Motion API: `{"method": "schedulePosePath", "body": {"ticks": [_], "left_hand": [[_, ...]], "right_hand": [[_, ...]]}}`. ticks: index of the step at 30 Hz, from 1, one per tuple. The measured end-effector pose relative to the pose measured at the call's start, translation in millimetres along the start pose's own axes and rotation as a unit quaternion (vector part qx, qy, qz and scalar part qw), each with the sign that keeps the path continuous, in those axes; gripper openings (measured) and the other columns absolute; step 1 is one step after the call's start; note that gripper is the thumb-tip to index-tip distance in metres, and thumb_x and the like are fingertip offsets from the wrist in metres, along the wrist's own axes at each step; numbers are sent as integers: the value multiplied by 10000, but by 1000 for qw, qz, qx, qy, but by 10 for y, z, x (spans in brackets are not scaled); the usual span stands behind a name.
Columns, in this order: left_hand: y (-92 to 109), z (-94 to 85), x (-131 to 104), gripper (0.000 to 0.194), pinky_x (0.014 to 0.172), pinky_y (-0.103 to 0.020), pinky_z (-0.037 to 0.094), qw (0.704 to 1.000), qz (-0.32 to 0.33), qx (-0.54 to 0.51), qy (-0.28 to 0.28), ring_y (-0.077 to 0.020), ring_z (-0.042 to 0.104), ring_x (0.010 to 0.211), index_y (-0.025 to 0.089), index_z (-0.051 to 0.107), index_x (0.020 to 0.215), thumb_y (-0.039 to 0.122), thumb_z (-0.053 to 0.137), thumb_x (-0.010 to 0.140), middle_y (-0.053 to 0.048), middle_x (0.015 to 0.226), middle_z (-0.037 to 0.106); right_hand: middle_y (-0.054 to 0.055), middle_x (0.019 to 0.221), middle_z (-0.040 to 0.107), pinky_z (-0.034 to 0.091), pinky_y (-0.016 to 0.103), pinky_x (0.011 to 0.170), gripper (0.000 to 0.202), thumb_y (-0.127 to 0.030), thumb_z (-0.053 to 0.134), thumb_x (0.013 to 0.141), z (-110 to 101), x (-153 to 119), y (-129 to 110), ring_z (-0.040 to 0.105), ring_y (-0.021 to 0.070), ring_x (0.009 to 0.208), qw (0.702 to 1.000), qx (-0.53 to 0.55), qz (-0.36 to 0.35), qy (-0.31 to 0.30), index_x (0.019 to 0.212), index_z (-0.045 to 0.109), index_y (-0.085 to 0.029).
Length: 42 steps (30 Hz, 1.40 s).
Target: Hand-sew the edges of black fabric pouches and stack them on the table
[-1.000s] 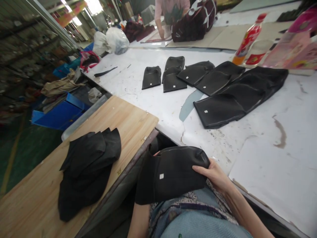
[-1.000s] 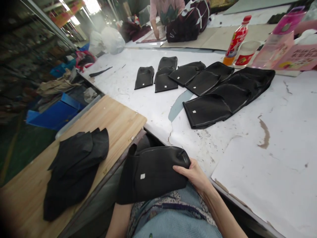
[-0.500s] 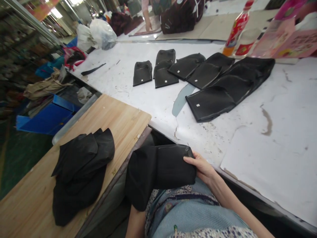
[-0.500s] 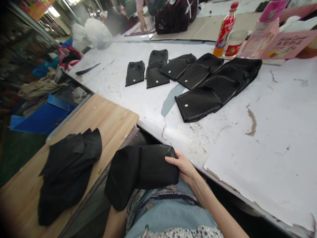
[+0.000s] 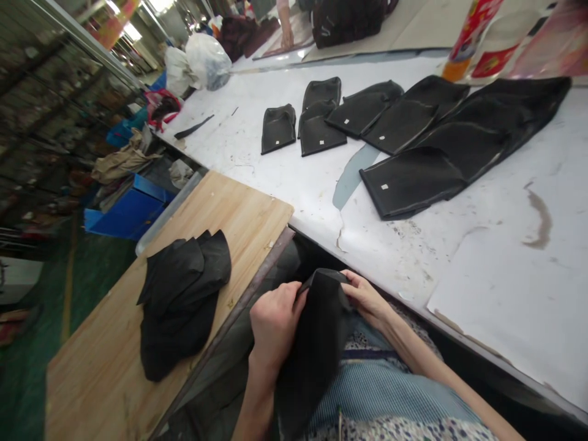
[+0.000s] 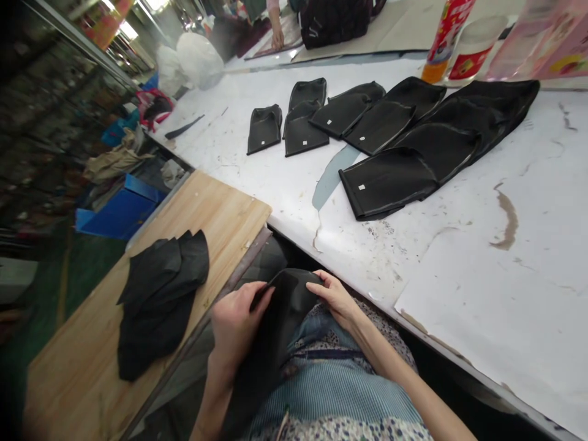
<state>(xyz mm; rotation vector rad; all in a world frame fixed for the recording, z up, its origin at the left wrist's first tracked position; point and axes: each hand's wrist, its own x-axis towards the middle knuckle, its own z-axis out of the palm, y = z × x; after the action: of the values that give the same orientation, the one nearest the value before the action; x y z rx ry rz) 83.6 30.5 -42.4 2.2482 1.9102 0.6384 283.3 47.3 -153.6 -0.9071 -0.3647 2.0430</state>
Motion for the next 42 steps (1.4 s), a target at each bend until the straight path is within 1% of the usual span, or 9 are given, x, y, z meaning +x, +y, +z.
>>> {"method": "schedulePosePath", "body": {"ticks": [4,9,12,15,18,22,31,38,42], "left_hand": [[-115,22,60,194,645,-285,473,998,-54,35,17,-218,698,706,201,687,962,380,706,891,-40,806,745],[-187,56,89,202,655,-259,472,987,-139,-77,35,-191,660,682,197,651,839,386,719,863,-5,744,707],[-219,70,90,244,669,-252,467,977,-166,-126,41,-180,629,687,188,639,783,406,691,880,4,715,672],[-262,97,73,261,743,-263,477,965,-186,-180,41,-199,645,787,176,675,819,425,663,898,-15,795,701],[-288,135,45,263,879,-289,470,954,-196,-225,41,-223,656,925,178,707,908,429,632,922,-34,929,730],[-296,180,11,263,1030,-319,404,940,-204,-272,35,-234,622,1075,192,707,947,418,575,961,-39,1016,719],[-351,324,-59,344,767,-242,453,915,-244,-304,101,-160,581,781,174,622,762,477,616,924,1,783,620],[-376,394,-102,348,669,-242,474,865,-290,-403,68,-144,563,673,165,619,783,491,635,904,6,718,591],[-371,389,-116,354,624,-229,445,877,-278,-388,55,-134,534,648,168,596,764,486,622,917,19,697,561]], "right_hand": [[-2,931,740,516,280,748,387,-391,891,687,14,72,73,672,178,798,1000,16,20,-5,986,691,-248],[14,1081,723,499,325,899,405,-566,704,855,-82,39,40,649,220,1033,1000,27,-11,-6,1159,648,-303],[17,1164,690,496,336,869,452,-623,719,813,-119,5,-23,629,237,1054,999,11,-40,-36,1116,623,-302],[10,1163,670,486,313,809,459,-527,832,732,-124,-28,-94,624,228,998,996,-38,-60,-56,1059,614,-290],[1,1072,662,467,303,783,436,-405,884,687,-86,-49,-138,603,217,947,992,-104,-71,-19,1013,625,-279],[25,1178,645,432,324,840,293,-410,848,719,15,-46,-137,566,244,1032,974,-169,-136,60,818,638,-230],[25,1062,666,403,300,832,344,-430,868,688,154,-58,-109,559,221,972,983,-44,-131,118,698,603,-211],[-8,874,630,363,276,669,358,-438,852,721,132,-66,-79,505,169,752,981,-43,-142,126,721,574,-213],[-21,733,576,341,277,611,362,-462,829,747,130,-82,-77,460,163,665,980,-46,-141,131,728,561,-219]]}}
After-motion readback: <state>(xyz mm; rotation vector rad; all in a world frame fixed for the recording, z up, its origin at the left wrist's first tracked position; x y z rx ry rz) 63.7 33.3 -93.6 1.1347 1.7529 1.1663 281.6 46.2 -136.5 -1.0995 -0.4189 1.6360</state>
